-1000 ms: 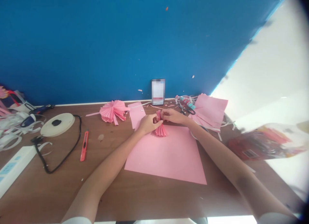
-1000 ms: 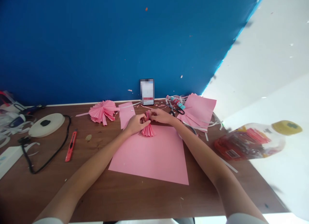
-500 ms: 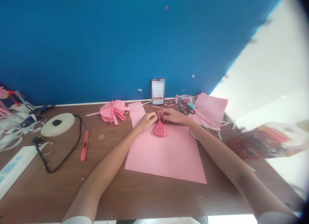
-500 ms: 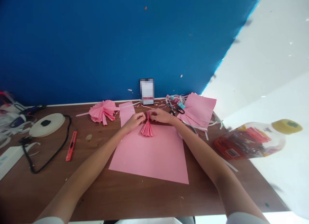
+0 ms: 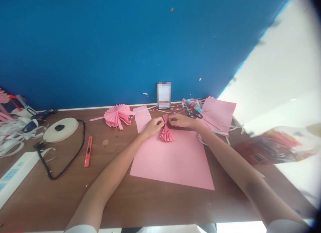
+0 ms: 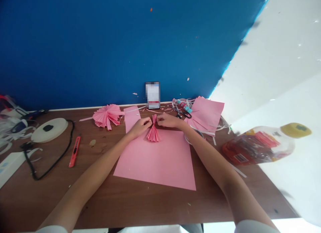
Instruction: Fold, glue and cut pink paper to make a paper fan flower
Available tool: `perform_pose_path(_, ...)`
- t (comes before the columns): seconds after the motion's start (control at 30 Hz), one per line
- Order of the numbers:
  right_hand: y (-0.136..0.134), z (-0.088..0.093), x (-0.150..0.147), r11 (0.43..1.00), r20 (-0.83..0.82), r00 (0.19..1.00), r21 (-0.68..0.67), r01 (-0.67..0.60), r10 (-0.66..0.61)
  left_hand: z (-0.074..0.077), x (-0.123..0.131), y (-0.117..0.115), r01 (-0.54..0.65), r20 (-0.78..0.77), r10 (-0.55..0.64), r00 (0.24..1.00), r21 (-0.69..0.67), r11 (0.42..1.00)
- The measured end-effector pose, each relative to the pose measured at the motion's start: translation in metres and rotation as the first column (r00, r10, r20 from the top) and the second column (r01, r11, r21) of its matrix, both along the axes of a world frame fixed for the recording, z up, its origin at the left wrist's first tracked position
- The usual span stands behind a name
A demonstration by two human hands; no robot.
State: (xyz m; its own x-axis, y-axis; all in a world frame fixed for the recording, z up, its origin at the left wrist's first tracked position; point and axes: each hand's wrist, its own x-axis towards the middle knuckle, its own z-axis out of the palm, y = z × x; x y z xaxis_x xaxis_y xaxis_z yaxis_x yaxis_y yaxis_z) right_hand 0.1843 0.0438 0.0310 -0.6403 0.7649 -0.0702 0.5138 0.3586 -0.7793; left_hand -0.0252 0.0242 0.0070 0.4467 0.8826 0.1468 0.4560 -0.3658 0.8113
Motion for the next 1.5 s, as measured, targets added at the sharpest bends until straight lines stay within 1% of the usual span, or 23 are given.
perform_pose_path(0.1,0.000,0.002,0.003,0.996,0.006,1.000,-0.082,-0.019,0.020,0.000,0.000,0.000,0.002,-0.003,-0.002,1.000,-0.004,1.000)
perform_pose_path(0.23,0.000,0.004,0.002,0.989,0.040,0.999,-0.147,0.008,-0.002,0.001,0.000,-0.001,0.005,-0.006,-0.005,1.000,-0.008,1.000)
perform_pose_path(0.3,0.000,0.005,0.001,0.990,0.030,0.999,-0.139,-0.012,0.016,0.001,0.000,-0.001,0.006,-0.005,-0.006,1.000,-0.002,1.000)
perform_pose_path(0.4,-0.002,0.005,0.000,0.994,-0.027,0.998,-0.097,-0.052,0.049,0.000,0.000,-0.001,0.010,-0.008,-0.010,1.000,0.004,1.000)
perform_pose_path(0.5,-0.003,0.004,0.000,0.997,-0.058,0.997,-0.063,-0.045,0.041,0.000,0.000,0.000,0.009,-0.014,-0.009,1.000,0.006,1.000)
perform_pose_path(0.63,-0.002,0.001,0.000,0.998,-0.048,0.998,-0.054,-0.037,0.034,-0.001,0.000,0.002,0.009,0.009,-0.009,1.000,0.001,1.000)
perform_pose_path(0.73,0.000,-0.001,0.001,0.998,-0.042,0.999,-0.048,-0.036,0.034,-0.003,0.000,0.005,0.004,0.060,-0.004,0.998,-0.006,1.000)
perform_pose_path(0.83,0.001,-0.001,0.001,0.999,-0.023,0.999,-0.041,-0.032,0.031,-0.004,-0.001,0.007,-0.005,0.114,0.009,0.993,-0.040,0.999)
perform_pose_path(0.93,0.002,-0.002,0.001,1.000,0.003,1.000,-0.023,-0.007,0.007,-0.005,-0.001,0.008,-0.011,0.119,0.018,0.993,-0.055,0.998)
perform_pose_path(1.0,0.002,-0.003,0.001,1.000,0.015,1.000,-0.014,0.007,-0.007,-0.006,0.000,0.008,-0.017,0.105,0.021,0.994,-0.034,0.999)
perform_pose_path(1.07,0.001,-0.003,0.000,1.000,0.017,1.000,-0.008,0.017,-0.017,-0.006,0.001,0.007,-0.037,0.096,0.037,0.995,0.007,0.999)
perform_pose_path(1.17,0.000,-0.002,-0.002,1.000,0.013,1.000,0.004,0.027,-0.027,-0.008,0.001,0.009,-0.116,0.117,0.108,0.987,0.059,0.992)
perform_pose_path(1.23,-0.002,0.000,-0.002,1.000,0.026,0.999,0.011,0.021,-0.021,-0.011,0.000,0.011,-0.162,0.156,0.153,0.976,0.045,0.986)
perform_pose_path(1.37,-0.004,0.004,-0.004,0.999,0.071,0.997,0.043,0.007,-0.010,-0.015,-0.003,0.014,-0.201,0.258,0.203,0.945,-0.035,0.979)
perform_pose_path(1.43,-0.004,0.005,-0.004,0.999,0.080,0.997,0.051,0.003,-0.008,-0.015,-0.003,0.014,-0.261,0.285,0.263,0.922,-0.047,0.964)
perform_pose_path(1.5,-0.004,0.005,-0.003,0.999,0.077,0.997,0.045,-0.001,-0.003,-0.013,-0.003,0.011,-0.330,0.266,0.324,0.908,-0.025,0.944)
